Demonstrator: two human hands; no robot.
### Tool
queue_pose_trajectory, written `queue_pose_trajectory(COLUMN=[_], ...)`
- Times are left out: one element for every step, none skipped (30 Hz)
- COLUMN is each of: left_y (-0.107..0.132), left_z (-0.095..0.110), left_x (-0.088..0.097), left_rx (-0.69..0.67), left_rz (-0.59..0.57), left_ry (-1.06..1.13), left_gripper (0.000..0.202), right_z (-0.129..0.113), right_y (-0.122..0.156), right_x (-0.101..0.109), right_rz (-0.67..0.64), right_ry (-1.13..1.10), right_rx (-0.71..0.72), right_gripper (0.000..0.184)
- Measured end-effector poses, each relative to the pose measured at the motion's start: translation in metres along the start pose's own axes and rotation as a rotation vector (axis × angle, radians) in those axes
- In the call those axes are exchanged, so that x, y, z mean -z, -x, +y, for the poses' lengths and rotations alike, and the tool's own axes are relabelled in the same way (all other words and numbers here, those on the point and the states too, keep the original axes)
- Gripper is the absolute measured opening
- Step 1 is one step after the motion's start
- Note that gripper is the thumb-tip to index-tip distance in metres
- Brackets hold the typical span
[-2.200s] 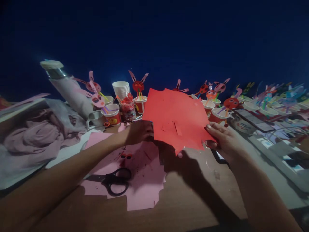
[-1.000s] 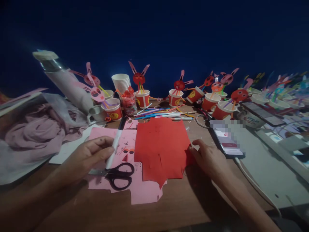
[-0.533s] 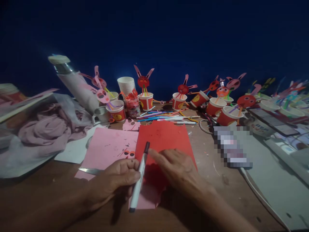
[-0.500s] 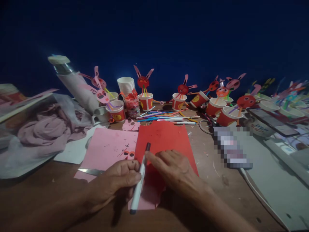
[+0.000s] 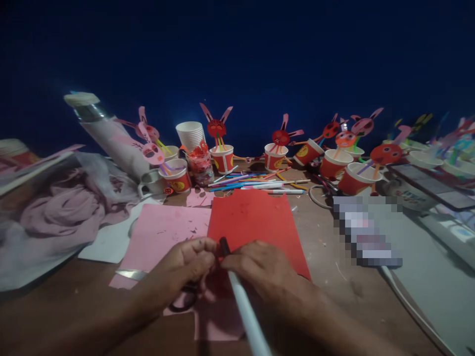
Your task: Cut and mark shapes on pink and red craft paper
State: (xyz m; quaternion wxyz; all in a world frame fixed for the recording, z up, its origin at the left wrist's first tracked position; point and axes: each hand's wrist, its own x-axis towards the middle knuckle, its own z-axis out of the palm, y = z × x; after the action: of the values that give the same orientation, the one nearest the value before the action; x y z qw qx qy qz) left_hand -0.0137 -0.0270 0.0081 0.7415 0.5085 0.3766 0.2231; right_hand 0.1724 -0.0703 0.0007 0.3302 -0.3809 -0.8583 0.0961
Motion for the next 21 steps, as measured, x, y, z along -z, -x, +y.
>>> queue_pose_trajectory(left_y=[0.001,0.002,0.004,0.004,0.005,0.005,0.005,0.005,0.005,0.005,0.006,0.008,0.009,0.011,0.013,0.015,0.017,0.019,0.020,0.021,0.023], left_z=[0.003,0.006,0.009,0.011,0.012,0.012,0.012,0.011,0.010,0.010,0.010,0.010,0.011,0.013,0.015,0.016,0.018,0.020,0.021,0.023,0.024], left_x=[0.002,0.004,0.005,0.005,0.004,0.003,0.003,0.002,0.001,0.001,0.000,0.000,0.000,-0.001,-0.001,-0.001,-0.002,-0.003,-0.004,-0.006,-0.007], left_rx=[-0.007,-0.003,0.007,0.020,0.035,0.049,0.058,0.057,0.052,0.048,0.044,0.041,0.045,0.053,0.063,0.071,0.080,0.088,0.092,0.096,0.103], left_rz=[-0.008,-0.042,-0.085,-0.125,-0.147,-0.144,-0.124,-0.101,-0.080,-0.070,-0.069,-0.078,-0.087,-0.087,-0.090,-0.089,-0.094,-0.101,-0.108,-0.117,-0.129], left_ry=[0.043,0.076,0.089,0.089,0.076,0.055,0.035,0.017,0.002,-0.008,-0.012,-0.013,-0.013,-0.011,-0.010,-0.011,-0.016,-0.024,-0.036,-0.057,-0.077], left_gripper=[0.040,0.041,0.040,0.038,0.036,0.033,0.032,0.031,0.031,0.031,0.033,0.034,0.034,0.034,0.034,0.034,0.034,0.034,0.033,0.032,0.030], right_z=[-0.003,-0.005,-0.007,-0.008,-0.008,-0.008,-0.007,-0.006,-0.005,-0.004,-0.003,-0.003,-0.004,-0.005,-0.007,-0.009,-0.011,-0.013,-0.015,-0.016,-0.017], right_y=[-0.001,-0.002,-0.003,-0.004,-0.004,-0.004,-0.003,-0.003,-0.001,0.000,0.001,0.001,0.001,0.000,-0.002,-0.004,-0.007,-0.009,-0.009,-0.008,-0.003], right_x=[0.001,0.001,0.001,0.001,0.001,0.000,-0.001,-0.001,-0.001,-0.001,0.000,0.002,0.004,0.007,0.009,0.011,0.013,0.014,0.015,0.015,0.016], right_rz=[0.008,0.000,-0.024,-0.051,-0.076,-0.089,-0.085,-0.068,-0.050,-0.032,-0.028,-0.029,-0.036,-0.039,-0.033,-0.021,-0.002,0.015,0.015,0.002,-0.018], right_ry=[-0.125,-0.257,-0.389,-0.514,-0.637,-0.747,-0.835,-0.897,-0.938,-0.961,-0.966,-0.955,-0.933,-0.904,-0.867,-0.832,-0.810,-0.804,-0.815,-0.843,-0.874], right_rx=[-0.058,-0.132,-0.211,-0.293,-0.369,-0.434,-0.491,-0.530,-0.543,-0.547,-0.537,-0.521,-0.502,-0.482,-0.467,-0.452,-0.438,-0.430,-0.420,-0.408,-0.401], right_gripper=[0.016,0.017,0.018,0.018,0.019,0.020,0.022,0.023,0.025,0.025,0.025,0.025,0.024,0.023,0.022,0.021,0.020,0.019,0.019,0.019,0.020])
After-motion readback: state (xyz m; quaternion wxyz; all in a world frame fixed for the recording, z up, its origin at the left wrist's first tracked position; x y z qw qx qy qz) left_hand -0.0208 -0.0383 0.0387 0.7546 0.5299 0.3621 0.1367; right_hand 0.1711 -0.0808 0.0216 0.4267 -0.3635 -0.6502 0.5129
